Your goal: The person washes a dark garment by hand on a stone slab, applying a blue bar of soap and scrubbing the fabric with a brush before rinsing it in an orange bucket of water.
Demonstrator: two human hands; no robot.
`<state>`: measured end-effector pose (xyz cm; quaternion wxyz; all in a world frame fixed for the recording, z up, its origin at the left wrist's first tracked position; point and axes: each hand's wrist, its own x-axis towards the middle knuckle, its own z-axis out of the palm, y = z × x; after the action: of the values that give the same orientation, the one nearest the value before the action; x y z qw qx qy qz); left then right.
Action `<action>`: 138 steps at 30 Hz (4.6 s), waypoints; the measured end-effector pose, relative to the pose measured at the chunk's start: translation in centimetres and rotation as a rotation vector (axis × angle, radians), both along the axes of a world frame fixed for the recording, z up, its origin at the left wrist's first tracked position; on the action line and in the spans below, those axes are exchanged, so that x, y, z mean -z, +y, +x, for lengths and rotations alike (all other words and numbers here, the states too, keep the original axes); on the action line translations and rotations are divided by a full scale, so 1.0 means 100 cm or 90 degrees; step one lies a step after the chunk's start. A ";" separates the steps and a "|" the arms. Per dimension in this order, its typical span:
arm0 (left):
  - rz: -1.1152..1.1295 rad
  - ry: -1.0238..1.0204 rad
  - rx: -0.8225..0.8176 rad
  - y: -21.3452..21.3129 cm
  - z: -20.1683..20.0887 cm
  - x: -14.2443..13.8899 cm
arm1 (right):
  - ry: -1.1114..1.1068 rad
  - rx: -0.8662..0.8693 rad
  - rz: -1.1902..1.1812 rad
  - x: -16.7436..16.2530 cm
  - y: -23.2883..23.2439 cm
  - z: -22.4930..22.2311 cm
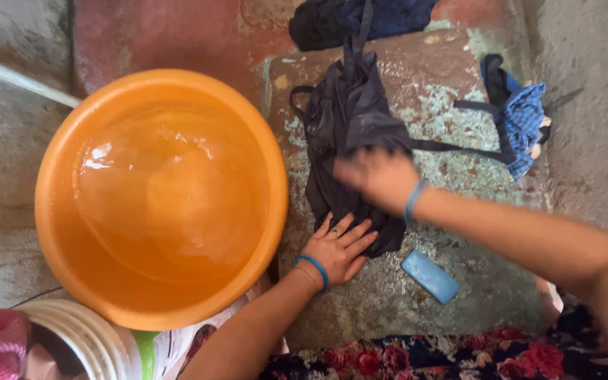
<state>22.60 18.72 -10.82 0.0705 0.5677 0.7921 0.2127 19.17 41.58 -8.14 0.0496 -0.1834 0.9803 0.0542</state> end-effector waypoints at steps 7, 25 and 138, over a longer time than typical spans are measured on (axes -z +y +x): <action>-0.351 -0.155 -0.085 0.058 -0.042 -0.064 | -0.082 0.450 -0.135 -0.024 0.095 -0.133; 0.707 -0.444 -0.444 0.182 -0.211 -0.118 | 0.275 0.472 -0.117 0.007 0.066 0.060; 0.050 -0.015 -0.161 0.031 0.028 0.029 | -0.003 0.162 -0.016 0.020 -0.020 -0.063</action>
<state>25.36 21.84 -13.75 0.0303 0.4634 0.8473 0.2577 12.88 39.55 -10.14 0.0559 -0.0582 0.9961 0.0347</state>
